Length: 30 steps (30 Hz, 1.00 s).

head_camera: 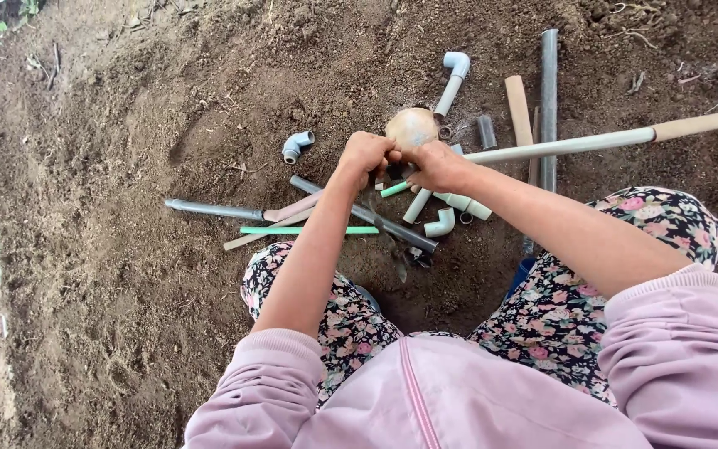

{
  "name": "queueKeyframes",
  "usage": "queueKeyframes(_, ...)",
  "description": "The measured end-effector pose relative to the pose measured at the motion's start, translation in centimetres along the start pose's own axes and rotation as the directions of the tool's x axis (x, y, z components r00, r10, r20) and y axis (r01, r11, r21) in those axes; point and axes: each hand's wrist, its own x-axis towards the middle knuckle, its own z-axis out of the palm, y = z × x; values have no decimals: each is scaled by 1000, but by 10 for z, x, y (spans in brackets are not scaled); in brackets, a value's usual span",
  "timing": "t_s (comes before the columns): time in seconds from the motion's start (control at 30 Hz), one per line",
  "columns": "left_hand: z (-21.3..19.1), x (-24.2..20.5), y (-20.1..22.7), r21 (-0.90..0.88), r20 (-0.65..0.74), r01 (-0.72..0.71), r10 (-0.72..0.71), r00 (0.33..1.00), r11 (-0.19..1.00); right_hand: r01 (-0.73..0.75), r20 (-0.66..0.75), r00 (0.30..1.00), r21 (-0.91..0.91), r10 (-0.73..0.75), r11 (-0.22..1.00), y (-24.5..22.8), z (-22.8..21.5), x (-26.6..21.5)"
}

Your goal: Wrapping grey adhesive tape around PVC pipe joints and sections to seal or mark them.

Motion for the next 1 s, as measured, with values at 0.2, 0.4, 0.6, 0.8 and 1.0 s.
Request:
queueKeyframes(0.2, 0, 26, -24, 95, -73, 124, -118, 990, 988, 143, -22, 988, -232, -152, 962, 16, 18, 1)
queueKeyframes(0.4, -6, 25, -23, 152, -27, 107, -104, 994, 983, 266, -54, 951, -364, -305, 893, -14, -3, -20)
queueKeyframes(0.6, -35, 11, 18, 617, 229, -99, -58, 972, 780, 203, 9, 978, -243, -207, 949, -3, 13, -8)
queueKeyframes(0.8, -60, -27, 127, 820, 340, -260, -68, 938, 510, 121, 60, 992, -130, -114, 984, 3, 18, 2)
queueKeyframes(1.0, -59, -24, 146, 899, 207, -424, 747, 632, 109, 14, 143, 990, -23, -10, 1000, -28, -8, -11)
